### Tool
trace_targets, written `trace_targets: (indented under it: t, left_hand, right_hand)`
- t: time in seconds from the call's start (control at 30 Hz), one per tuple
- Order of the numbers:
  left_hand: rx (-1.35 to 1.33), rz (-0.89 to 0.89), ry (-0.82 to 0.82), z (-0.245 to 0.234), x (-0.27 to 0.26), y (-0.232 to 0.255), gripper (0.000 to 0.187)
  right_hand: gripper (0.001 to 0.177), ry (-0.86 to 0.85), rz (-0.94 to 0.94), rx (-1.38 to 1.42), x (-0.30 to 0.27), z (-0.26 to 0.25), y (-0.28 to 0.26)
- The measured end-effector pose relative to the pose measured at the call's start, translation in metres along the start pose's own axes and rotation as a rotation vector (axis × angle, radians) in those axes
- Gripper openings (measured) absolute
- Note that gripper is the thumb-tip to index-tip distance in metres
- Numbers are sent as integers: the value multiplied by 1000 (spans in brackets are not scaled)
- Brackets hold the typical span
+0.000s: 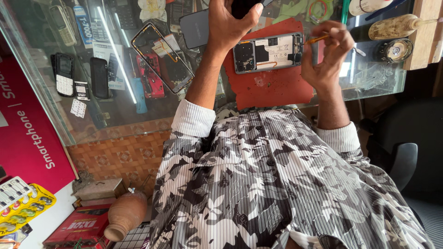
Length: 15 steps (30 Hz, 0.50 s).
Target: The person disassembles a smartphone using a screwdriver and by hand, handling internal components including the battery and various casing parts on a glass workspace.
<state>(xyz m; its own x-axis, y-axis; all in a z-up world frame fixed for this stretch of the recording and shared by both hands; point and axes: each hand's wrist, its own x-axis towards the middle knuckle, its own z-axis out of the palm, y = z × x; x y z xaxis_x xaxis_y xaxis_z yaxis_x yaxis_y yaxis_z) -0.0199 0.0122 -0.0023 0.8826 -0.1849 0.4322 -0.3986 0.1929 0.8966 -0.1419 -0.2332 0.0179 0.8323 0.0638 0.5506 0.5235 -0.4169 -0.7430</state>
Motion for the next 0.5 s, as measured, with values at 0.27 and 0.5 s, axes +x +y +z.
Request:
trace_targets:
  t: [0.27,0.5]
  left_hand:
    - [-15,-88,-36,2,1,3,23]
    - [191,18,-38,4,0,-2,29]
  right_hand:
    - [68,-66,21,101,-1,-5,-5]
    - [63,-63,56,158,-4,-4,-4]
